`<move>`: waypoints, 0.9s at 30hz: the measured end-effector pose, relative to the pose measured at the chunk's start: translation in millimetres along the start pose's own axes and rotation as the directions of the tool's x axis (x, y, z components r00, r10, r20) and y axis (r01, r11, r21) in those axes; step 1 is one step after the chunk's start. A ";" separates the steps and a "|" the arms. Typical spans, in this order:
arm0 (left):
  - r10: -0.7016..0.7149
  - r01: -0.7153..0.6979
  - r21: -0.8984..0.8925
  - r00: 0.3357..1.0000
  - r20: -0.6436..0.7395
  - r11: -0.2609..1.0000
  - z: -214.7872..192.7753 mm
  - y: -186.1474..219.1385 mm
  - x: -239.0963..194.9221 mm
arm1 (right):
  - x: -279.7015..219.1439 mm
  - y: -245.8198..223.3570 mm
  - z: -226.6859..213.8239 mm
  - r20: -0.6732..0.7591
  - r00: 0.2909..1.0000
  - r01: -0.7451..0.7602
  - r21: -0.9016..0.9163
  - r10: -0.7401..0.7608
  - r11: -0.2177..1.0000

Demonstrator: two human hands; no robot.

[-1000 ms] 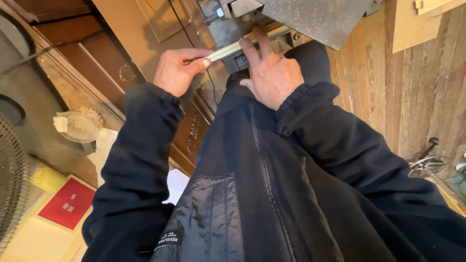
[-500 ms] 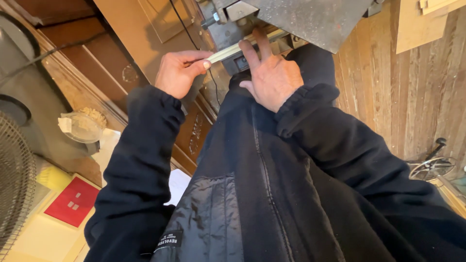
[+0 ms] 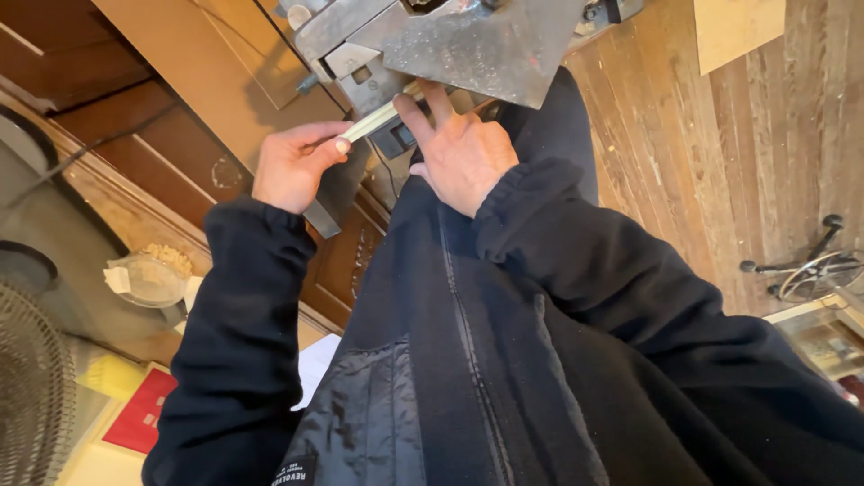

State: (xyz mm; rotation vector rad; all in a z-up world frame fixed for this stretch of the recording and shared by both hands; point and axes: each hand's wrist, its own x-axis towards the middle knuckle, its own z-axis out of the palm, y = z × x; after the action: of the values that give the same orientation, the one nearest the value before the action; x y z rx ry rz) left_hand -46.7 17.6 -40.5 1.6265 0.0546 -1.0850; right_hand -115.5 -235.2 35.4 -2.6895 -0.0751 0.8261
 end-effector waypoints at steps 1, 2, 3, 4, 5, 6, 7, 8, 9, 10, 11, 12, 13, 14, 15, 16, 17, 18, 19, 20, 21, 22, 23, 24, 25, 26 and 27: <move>0.000 0.000 0.005 1.000 0.002 1.000 -1.2 8.1 -0.4 | 0.4 0.2 0.2 -0.003 1.000 -0.002 0.004 0.002 1.000; -0.008 0.005 0.058 0.999 0.036 0.998 -1.7 16.2 -0.7 | 0.2 0.7 0.2 0.000 1.000 -0.003 -0.004 0.003 1.000; -0.017 0.009 0.112 0.997 0.070 0.994 -2.0 24.3 -0.8 | 0.0 1.3 0.3 0.003 1.000 -0.004 -0.012 0.004 1.000; -0.019 0.010 0.116 0.997 0.075 0.993 1.1 34.4 -0.4 | -1.4 1.2 1.4 0.002 1.000 -0.009 -0.008 0.009 1.000; 0.113 -0.132 0.367 0.991 0.074 0.921 4.2 44.6 0.2 | -2.5 1.0 2.5 -0.014 1.000 -0.002 -0.021 0.002 1.000; 0.245 -0.260 0.590 0.964 0.106 0.764 7.2 55.3 3.2 | -1.7 2.2 2.9 -0.035 0.999 0.005 -0.038 -0.006 0.999; 0.249 -0.266 0.592 0.962 0.111 0.761 17.0 60.8 8.5 | -0.1 5.0 2.7 -0.041 0.999 0.000 -0.038 -0.001 0.999; 0.324 -0.337 0.602 0.936 0.134 0.724 26.2 64.6 8.4 | -0.4 4.8 3.9 -0.059 0.998 0.008 -0.056 -0.012 0.998; 0.396 -0.405 0.609 0.905 0.159 0.682 34.9 67.8 7.9 | -0.7 3.8 5.4 -0.076 0.997 0.017 -0.073 -0.022 0.997; 0.390 -0.397 0.613 0.908 0.154 0.683 39.8 67.6 10.4 | -2.5 2.1 4.2 -0.074 0.997 0.024 -0.067 -0.028 0.997; 0.348 -0.357 0.592 0.928 0.135 0.723 44.4 67.5 13.1 | -4.1 0.4 2.7 -0.067 0.997 0.019 -0.058 -0.023 0.998; 0.312 -0.322 0.568 0.943 0.120 0.757 49.0 69.0 19.1 | -3.7 0.5 -0.3 -0.066 0.998 0.012 -0.053 -0.016 0.999; 0.312 -0.321 0.572 0.943 0.117 0.755 49.1 66.6 20.9 | -2.7 -0.1 -1.0 -0.069 0.997 0.016 -0.051 -0.020 0.999; 0.335 -0.337 0.561 0.936 0.111 0.756 50.9 64.0 23.6 | -2.3 0.8 -2.0 -0.065 0.998 0.014 -0.036 -0.016 0.999; 0.357 -0.354 0.549 0.928 0.105 0.757 52.7 61.4 26.5 | -1.9 1.9 -3.0 -0.060 0.998 0.011 -0.021 -0.012 1.000; 0.357 -0.352 0.550 0.929 0.103 0.757 52.7 61.0 26.0 | -2.4 2.1 0.3 -0.060 0.998 0.014 -0.020 -0.015 1.000; 0.372 -0.367 0.566 0.921 0.113 0.738 52.8 60.6 25.6 | -3.0 2.4 3.7 -0.075 0.997 0.024 -0.008 -0.024 1.000; 0.390 -0.387 0.582 0.912 0.127 0.715 53.0 60.7 27.5 | -2.5 3.8 6.8 -0.094 0.995 0.030 0.003 -0.030 1.000; 0.393 -0.390 0.583 0.911 0.128 0.713 52.5 60.9 29.2 | -1.0 4.7 6.2 -0.097 0.995 0.029 0.001 -0.029 1.000; 0.386 -0.386 0.574 0.914 0.128 0.722 52.8 60.0 29.4 | -0.9 5.2 6.3 -0.101 0.994 0.031 0.010 -0.030 0.999; 0.379 -0.381 0.565 0.917 0.128 0.731 53.0 58.9 29.4 | -0.9 5.5 6.6 -0.105 0.994 0.033 0.019 -0.031 0.999; 0.375 -0.377 0.565 0.918 0.126 0.734 53.4 57.9 28.4 | -2.4 4.3 4.1 -0.101 0.994 0.035 0.020 -0.033 0.999; 0.390 -0.389 0.579 0.911 0.130 0.716 53.5 57.1 27.3 | -3.8 3.0 1.4 -0.088 0.996 0.027 0.021 -0.025 0.999; 0.408 -0.402 0.596 0.903 0.134 0.695 52.3 57.3 27.6 | -3.0 1.9 -1.9 -0.078 0.997 0.020 0.020 -0.019 1.000; 0.408 -0.399 0.598 0.904 0.130 0.695 52.5 58.2 27.2 | -2.6 2.0 -1.7 -0.079 0.997 0.025 0.021 -0.023 0.999; 0.379 -0.374 0.588 0.917 0.121 0.717 53.4 59.6 29.1 | -1.6 3.6 -2.0 -0.081 0.996 0.025 0.023 -0.023 0.999; 0.351 -0.348 0.578 0.930 0.113 0.738 54.3 60.7 30.9 | -0.6 5.2 -2.1 -0.084 0.996 0.024 0.025 -0.022 0.999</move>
State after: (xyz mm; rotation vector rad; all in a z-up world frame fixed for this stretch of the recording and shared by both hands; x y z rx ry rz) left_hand -28.8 -63.1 -12.8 2.0834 -0.6323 -0.8376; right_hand -115.1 -240.9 35.7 -2.6898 -0.0754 0.7019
